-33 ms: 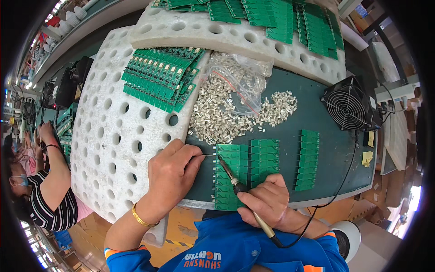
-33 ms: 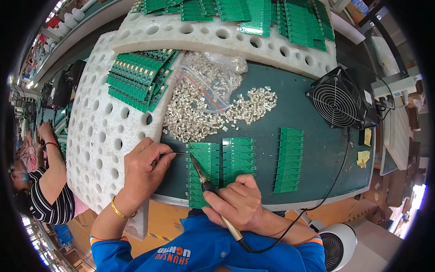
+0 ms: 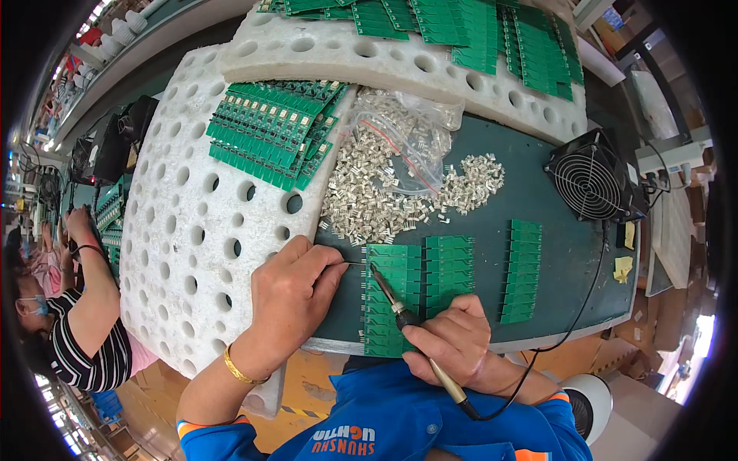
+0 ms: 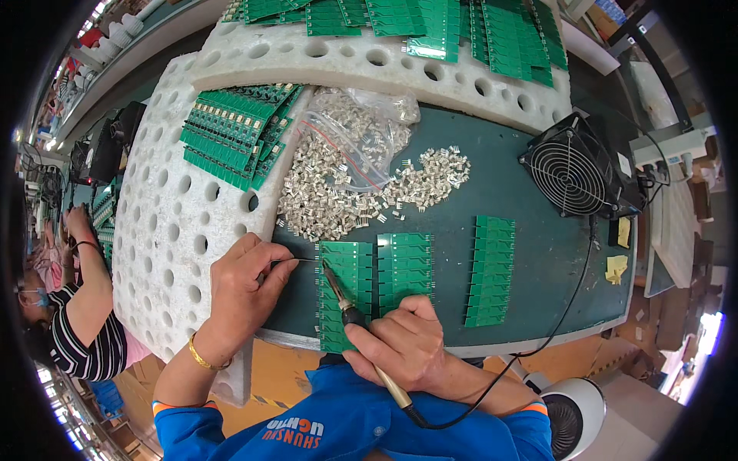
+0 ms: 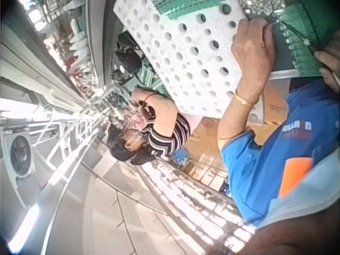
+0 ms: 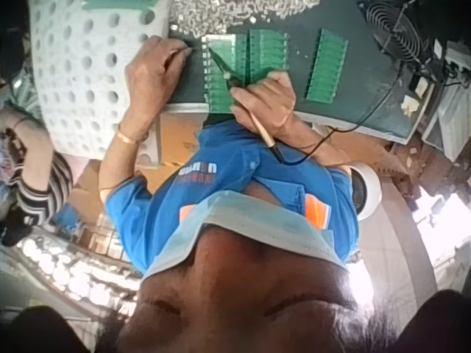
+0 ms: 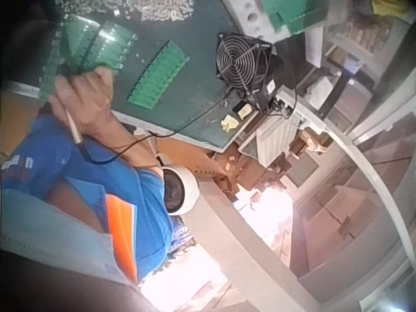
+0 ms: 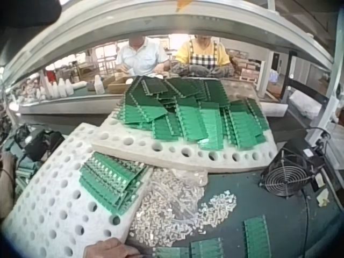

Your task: The person solders electronic components onto circuit boards using a soldering iron and solder wire, handling and positioning the boards on the workbench.

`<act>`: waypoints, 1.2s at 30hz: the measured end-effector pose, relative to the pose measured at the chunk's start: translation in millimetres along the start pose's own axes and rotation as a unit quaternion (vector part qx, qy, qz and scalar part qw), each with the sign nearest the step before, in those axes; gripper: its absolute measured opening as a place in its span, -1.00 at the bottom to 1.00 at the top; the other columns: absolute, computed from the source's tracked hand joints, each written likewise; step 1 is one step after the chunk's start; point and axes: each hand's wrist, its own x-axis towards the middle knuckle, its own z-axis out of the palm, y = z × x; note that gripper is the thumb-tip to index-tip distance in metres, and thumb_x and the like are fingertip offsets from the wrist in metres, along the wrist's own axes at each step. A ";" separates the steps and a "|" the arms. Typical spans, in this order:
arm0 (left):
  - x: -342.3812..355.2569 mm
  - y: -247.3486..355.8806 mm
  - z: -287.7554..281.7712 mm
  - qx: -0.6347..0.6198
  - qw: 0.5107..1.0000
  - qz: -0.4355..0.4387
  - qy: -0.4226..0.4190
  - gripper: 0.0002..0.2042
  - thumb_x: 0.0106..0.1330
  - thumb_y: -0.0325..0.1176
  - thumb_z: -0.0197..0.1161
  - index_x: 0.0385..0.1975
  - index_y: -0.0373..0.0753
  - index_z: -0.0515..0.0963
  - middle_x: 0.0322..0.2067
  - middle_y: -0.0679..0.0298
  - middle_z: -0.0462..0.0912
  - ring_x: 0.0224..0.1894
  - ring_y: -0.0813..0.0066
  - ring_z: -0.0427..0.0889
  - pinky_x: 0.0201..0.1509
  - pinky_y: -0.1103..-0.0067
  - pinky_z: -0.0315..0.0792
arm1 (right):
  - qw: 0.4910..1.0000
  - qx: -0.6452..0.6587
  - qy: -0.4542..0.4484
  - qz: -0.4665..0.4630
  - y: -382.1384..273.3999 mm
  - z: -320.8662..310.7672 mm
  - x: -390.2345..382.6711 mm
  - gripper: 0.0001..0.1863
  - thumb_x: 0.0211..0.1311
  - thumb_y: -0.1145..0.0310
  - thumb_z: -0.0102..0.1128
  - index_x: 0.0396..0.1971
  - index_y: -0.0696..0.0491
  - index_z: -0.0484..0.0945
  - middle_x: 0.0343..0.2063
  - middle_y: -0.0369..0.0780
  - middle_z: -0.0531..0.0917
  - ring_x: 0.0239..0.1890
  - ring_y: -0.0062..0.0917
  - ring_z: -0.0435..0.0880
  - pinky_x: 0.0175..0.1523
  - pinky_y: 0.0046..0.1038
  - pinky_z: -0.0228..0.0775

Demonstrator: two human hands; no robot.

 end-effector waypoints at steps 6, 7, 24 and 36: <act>0.2 0.3 0.7 -0.001 1.000 0.006 0.001 -0.88 0.08 -0.55 0.43 -0.42 -0.26 0.62 -0.55 0.24 0.48 -0.58 0.42 0.52 -0.51 0.53 0.39 | 1.000 0.003 -0.006 0.002 -1.3 -0.8 -0.1 -0.59 -0.05 0.29 0.47 -0.16 0.05 0.60 -0.59 -0.34 0.56 -0.60 -0.53 0.49 -0.31 -0.42 0.22; 0.3 0.2 0.7 0.002 1.000 0.009 0.003 -0.88 0.08 -0.55 0.43 -0.42 -0.26 0.62 -0.56 0.24 0.48 -0.59 0.41 0.52 -0.51 0.53 0.39 | 1.000 0.002 -0.004 0.000 -1.0 -0.1 -0.5 -0.59 -0.05 0.29 0.47 -0.16 0.05 0.60 -0.59 -0.34 0.56 -0.60 -0.53 0.49 -0.31 -0.42 0.22; 1.3 -0.6 -1.1 -0.022 1.000 -0.016 0.004 -0.89 0.10 -0.52 0.41 -0.42 -0.23 0.60 -0.56 0.23 0.48 -0.59 0.29 0.53 -0.52 0.45 0.38 | 1.000 -0.007 0.018 -0.001 -1.0 -3.7 0.3 -0.65 -0.05 0.34 0.42 -0.19 0.05 0.62 -0.61 -0.36 0.53 -0.61 -0.54 0.48 -0.32 -0.42 0.21; 1.2 -0.8 -0.3 -0.019 1.000 -0.019 0.002 -0.87 0.09 -0.56 0.43 -0.41 -0.26 0.61 -0.56 0.26 0.48 -0.56 0.46 0.49 -0.48 0.57 0.37 | 0.999 0.022 0.026 0.017 3.0 -1.7 4.2 -0.65 -0.07 0.39 0.44 -0.20 0.05 0.62 -0.61 -0.35 0.54 -0.61 -0.52 0.49 -0.32 -0.42 0.23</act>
